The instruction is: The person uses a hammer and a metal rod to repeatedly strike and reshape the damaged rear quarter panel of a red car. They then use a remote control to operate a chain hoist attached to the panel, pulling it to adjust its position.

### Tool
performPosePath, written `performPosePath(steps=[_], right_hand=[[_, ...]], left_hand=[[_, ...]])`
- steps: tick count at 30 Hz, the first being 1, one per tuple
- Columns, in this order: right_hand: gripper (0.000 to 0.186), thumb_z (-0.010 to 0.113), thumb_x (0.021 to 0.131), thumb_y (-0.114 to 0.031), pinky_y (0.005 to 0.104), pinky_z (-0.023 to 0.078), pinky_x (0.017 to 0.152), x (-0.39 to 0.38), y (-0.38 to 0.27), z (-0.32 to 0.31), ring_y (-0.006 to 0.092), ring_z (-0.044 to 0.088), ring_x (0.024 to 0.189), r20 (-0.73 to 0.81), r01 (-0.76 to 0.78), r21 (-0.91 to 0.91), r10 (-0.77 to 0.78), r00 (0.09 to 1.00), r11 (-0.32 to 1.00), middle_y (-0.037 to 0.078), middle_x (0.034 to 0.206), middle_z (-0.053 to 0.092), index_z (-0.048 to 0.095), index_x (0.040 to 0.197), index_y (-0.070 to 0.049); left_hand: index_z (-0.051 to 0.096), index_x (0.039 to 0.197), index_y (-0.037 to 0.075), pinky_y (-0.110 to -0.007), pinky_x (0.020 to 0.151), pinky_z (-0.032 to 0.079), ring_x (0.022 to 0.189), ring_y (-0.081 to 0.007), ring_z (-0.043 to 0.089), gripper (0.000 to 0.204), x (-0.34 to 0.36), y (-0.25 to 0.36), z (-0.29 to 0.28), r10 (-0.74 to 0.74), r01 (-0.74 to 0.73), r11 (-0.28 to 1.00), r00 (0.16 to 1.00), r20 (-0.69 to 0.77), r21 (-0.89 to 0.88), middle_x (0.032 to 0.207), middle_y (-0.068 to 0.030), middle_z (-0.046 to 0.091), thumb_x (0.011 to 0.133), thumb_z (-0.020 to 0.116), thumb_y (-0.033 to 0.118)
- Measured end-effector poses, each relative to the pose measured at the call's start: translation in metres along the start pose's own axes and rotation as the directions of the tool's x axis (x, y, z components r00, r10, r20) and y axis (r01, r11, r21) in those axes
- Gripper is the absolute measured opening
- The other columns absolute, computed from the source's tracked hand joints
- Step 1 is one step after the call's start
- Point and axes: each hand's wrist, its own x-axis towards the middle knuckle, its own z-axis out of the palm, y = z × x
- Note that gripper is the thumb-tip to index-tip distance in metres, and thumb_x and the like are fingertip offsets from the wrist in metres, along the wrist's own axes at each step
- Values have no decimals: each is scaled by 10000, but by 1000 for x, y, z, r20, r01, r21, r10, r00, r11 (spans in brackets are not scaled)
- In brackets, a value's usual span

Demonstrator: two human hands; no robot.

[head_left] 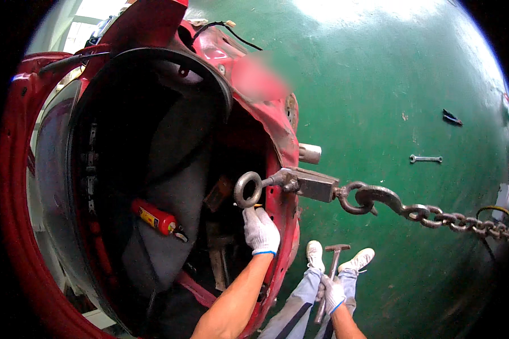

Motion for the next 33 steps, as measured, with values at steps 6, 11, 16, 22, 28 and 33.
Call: performPosePath(steps=[6, 11, 16, 22, 28, 33], right_hand=[[156, 584, 1018, -224, 308, 459, 374, -7, -14, 7, 124, 505, 435, 9, -46, -133, 48, 999, 990, -3, 634, 535, 548, 924, -106], [167, 593, 1023, -253, 306, 462, 382, -14, -22, 13, 120, 507, 440, 41, -43, -242, 54, 998, 969, -5, 647, 546, 549, 956, -106], [260, 641, 1009, -283, 313, 443, 382, -39, -44, 23, 137, 504, 441, 85, 21, -471, 21, 996, 882, 27, 645, 536, 491, 964, -75], [314, 640, 983, -335, 326, 508, 548, -106, -101, 33, 142, 588, 557, 226, 307, -715, -208, 952, 628, 28, 685, 586, 594, 1058, -34], [461, 833, 801, -306, 350, 549, 691, -194, -183, 16, 167, 649, 724, 438, 556, -816, -461, 772, 156, 104, 812, 683, 651, 1091, 2], [451, 812, 834, -311, 346, 546, 694, -261, -308, 68, 164, 643, 719, 374, 493, -862, -508, 776, 119, 116, 836, 689, 637, 1113, -2]], left_hand=[[549, 1319, 67, -558, 905, 465, 1079, -480, 602, 371, 1, 11, -6, -62, 62, 998, 996, 64, 6, 1255, -243, 601, 1011, 454, 250], [542, 1205, 72, -610, 785, 490, 950, -500, 633, 297, 1, -2, 0, 22, -21, 999, 999, -31, 49, 1196, -225, 605, 1031, 450, 294], [497, 1379, 98, -576, 829, 520, 1030, -475, 646, 403, 2, -6, 1, -69, 67, 996, 997, 34, 56, 1306, -201, 595, 1022, 477, 283], [455, 1459, 120, -560, 858, 530, 1066, -463, 643, 469, -1, 0, 0, -114, 112, 993, 988, 108, 25, 1342, -197, 583, 1002, 493, 219], [465, 1447, 117, -558, 852, 530, 1056, -462, 645, 451, 1, -3, -4, -99, 101, 995, 989, 105, -7, 1318, -208, 589, 1007, 470, 215], [482, 1437, 115, -561, 851, 527, 1070, -461, 641, 445, 1, 9, -4, -111, 116, 992, 987, 117, -38, 1324, -213, 592, 1015, 463, 254]])
